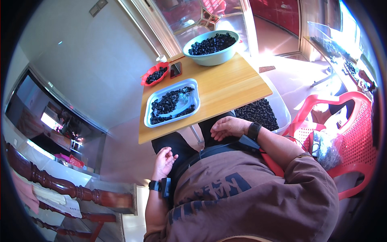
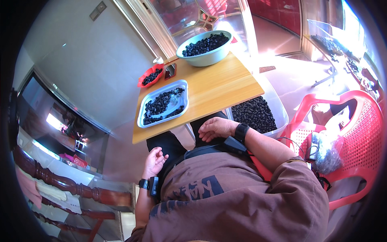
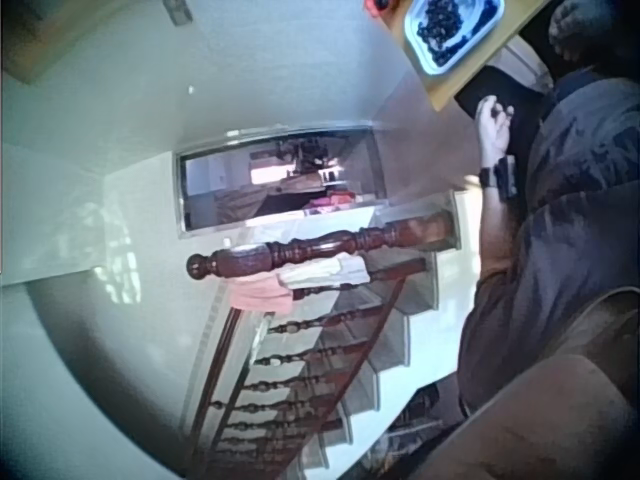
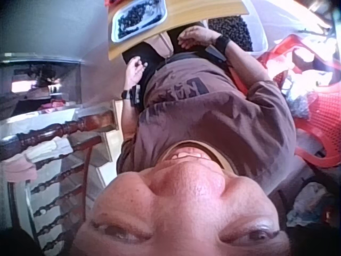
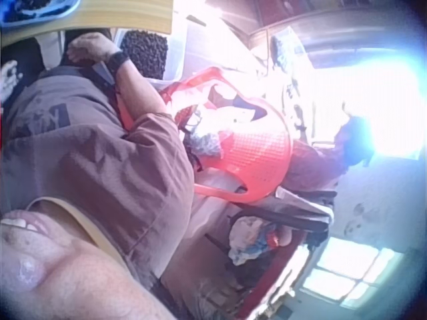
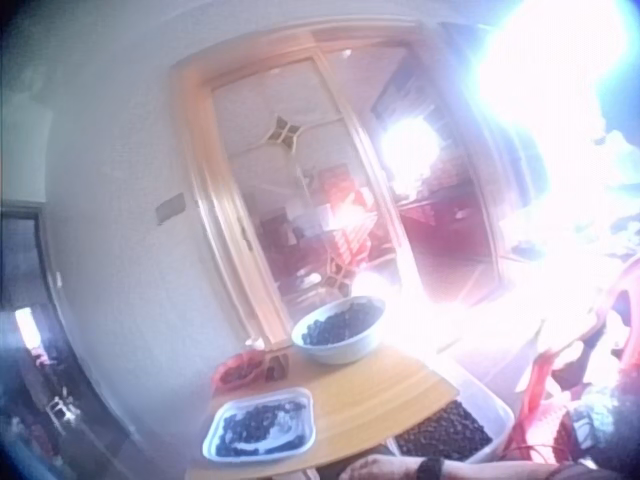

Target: Assembling small black rubber components by inserting metal pins into them.

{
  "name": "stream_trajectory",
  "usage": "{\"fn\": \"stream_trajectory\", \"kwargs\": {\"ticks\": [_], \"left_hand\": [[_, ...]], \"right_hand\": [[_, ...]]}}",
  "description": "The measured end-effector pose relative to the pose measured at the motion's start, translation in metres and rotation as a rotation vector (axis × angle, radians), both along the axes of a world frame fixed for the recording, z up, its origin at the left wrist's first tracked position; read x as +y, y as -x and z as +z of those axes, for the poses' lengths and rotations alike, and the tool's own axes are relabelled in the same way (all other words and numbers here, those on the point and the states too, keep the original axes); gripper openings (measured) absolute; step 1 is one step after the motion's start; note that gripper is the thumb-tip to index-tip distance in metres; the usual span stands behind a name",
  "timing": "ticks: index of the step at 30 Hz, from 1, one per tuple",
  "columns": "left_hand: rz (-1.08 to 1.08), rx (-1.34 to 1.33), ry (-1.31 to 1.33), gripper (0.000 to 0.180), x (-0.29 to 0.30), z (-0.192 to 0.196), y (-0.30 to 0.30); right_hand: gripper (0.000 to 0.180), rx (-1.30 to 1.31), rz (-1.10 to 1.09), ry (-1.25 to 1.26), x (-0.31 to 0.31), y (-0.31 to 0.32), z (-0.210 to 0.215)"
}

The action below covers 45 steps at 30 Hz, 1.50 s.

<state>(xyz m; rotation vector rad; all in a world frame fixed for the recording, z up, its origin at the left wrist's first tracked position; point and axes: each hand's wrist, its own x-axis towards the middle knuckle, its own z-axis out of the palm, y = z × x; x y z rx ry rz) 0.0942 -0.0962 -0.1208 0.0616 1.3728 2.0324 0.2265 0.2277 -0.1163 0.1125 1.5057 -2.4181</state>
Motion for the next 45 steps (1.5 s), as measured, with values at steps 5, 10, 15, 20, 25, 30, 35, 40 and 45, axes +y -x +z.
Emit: {"fn": "stream_trajectory", "kwargs": {"ticks": [5,10,15,20,25,30,35,40,45], "left_hand": [[0.0,0.024,0.013,0.006,0.005,0.002,-0.002],[-0.002,0.023,0.029,0.006,0.005,0.004,-0.002],[0.024,0.017,0.044,0.006,0.005,0.013,-0.008],[0.021,0.188,0.125,0.009,0.005,0.027,-0.019],[-0.041,0.323,0.208,0.012,0.01,0.041,-0.028],[-0.098,0.33,0.237,0.012,0.013,0.043,-0.033],[-0.123,0.282,0.24,0.012,0.016,0.041,-0.031],[-0.121,0.203,0.272,0.01,0.019,0.038,-0.027],[-0.124,0.174,0.343,0.009,0.023,0.065,-0.019]], "right_hand": [[0.025,0.016,-0.018,-0.035,0.002,-0.003,0.003],[0.028,0.04,0.011,-0.031,0.005,0.001,-0.003],[0.026,0.0,0.007,-0.031,-0.002,0.005,0.003],[0.027,-0.107,0.013,-0.044,-0.014,0.009,0.023],[0.027,-0.064,0.145,-0.344,-0.025,0.028,0.046],[0.025,0.123,0.345,-0.492,-0.036,0.05,0.083],[0.024,0.106,0.387,-0.431,-0.034,0.059,0.108],[0.022,0.134,0.49,-0.488,-0.021,0.072,0.123],[0.022,0.092,0.488,-0.366,0.004,0.088,0.125]]}}
